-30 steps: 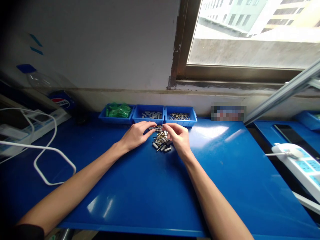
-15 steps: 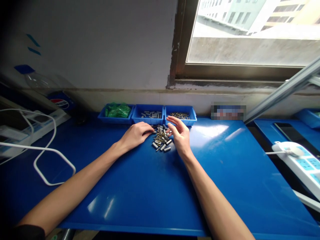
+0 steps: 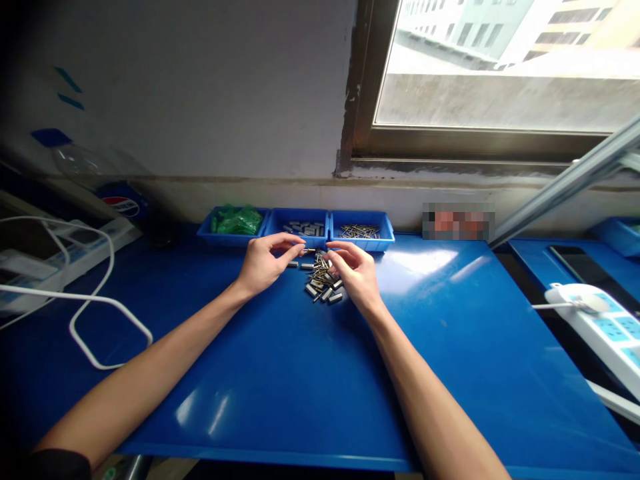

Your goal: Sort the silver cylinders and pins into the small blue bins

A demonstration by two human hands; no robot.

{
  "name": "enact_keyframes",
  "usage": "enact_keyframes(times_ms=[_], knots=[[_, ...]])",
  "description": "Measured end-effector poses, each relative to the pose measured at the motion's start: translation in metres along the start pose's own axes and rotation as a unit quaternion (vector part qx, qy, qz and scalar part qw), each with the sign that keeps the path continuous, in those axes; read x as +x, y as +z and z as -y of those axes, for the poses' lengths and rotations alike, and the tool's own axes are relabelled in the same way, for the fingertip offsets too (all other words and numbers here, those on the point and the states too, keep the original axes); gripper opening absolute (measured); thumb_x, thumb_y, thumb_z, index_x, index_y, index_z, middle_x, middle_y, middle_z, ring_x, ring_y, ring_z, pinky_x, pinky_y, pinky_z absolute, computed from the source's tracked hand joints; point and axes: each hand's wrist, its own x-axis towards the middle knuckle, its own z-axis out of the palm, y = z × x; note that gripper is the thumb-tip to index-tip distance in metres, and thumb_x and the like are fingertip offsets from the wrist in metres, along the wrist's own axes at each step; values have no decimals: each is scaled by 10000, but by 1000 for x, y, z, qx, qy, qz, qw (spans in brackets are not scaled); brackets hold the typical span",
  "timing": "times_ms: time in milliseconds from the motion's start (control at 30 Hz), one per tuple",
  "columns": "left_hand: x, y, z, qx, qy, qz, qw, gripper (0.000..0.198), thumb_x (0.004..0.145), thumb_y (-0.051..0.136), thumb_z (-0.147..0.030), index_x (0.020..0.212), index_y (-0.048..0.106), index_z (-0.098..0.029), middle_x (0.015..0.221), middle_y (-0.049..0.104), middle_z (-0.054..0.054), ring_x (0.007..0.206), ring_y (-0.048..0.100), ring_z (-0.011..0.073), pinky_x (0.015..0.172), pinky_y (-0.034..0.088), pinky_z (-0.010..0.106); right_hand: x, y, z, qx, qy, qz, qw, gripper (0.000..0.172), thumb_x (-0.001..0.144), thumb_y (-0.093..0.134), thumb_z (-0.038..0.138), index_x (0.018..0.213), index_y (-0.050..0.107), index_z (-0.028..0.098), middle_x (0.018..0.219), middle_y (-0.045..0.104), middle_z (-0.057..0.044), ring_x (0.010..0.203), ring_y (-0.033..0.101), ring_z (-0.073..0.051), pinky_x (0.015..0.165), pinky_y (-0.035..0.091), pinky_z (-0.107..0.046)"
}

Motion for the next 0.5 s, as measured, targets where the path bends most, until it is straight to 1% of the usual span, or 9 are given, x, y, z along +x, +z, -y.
enact_keyframes(times_ms=[67,133,267,367,433,500], knots=[[1,2,-3,-76,-39,24,996,210,906,756,-336,1011,766,-154,878,827,64,824,811,222,811,666,326,-1,2,0,-7,9,23,1000,422,808,820,528,1104,775,231,873,796,-45,686,675,-177,675,576,-341],[1,4,-4,-120,-62,50,989,243,885,778,-344,1031,757,-151,888,827,74,845,814,233,811,670,330,-2,4,0,-6,16,47,999,444,785,842,532,1109,785,233,849,788,-40,676,673,-180,664,572,-341],[-1,7,-4,-142,-61,78,985,261,835,829,-343,1002,766,-152,940,829,76,861,812,230,815,666,320,-3,7,2,17,29,57,998,405,748,875,518,1016,818,220,808,778,-36,640,650,-173,649,556,-342],[-2,6,-5,-110,-37,91,989,225,860,808,-345,977,772,-157,963,827,63,861,806,216,808,661,309,-3,6,3,24,27,52,998,366,749,880,496,968,831,207,751,755,-24,618,622,-159,625,525,-325],[-1,4,-4,-41,-8,87,995,188,910,759,-340,983,782,-169,965,827,50,862,798,206,810,652,307,-3,4,2,16,20,44,999,355,762,873,489,974,836,207,724,745,-19,618,620,-160,622,515,-322],[-1,1,-1,49,28,75,996,169,950,710,-310,1020,792,-181,1002,827,47,905,791,210,862,640,326,-2,3,1,1,14,22,1000,353,769,868,489,979,840,206,731,756,-27,631,636,-171,637,527,-332]])
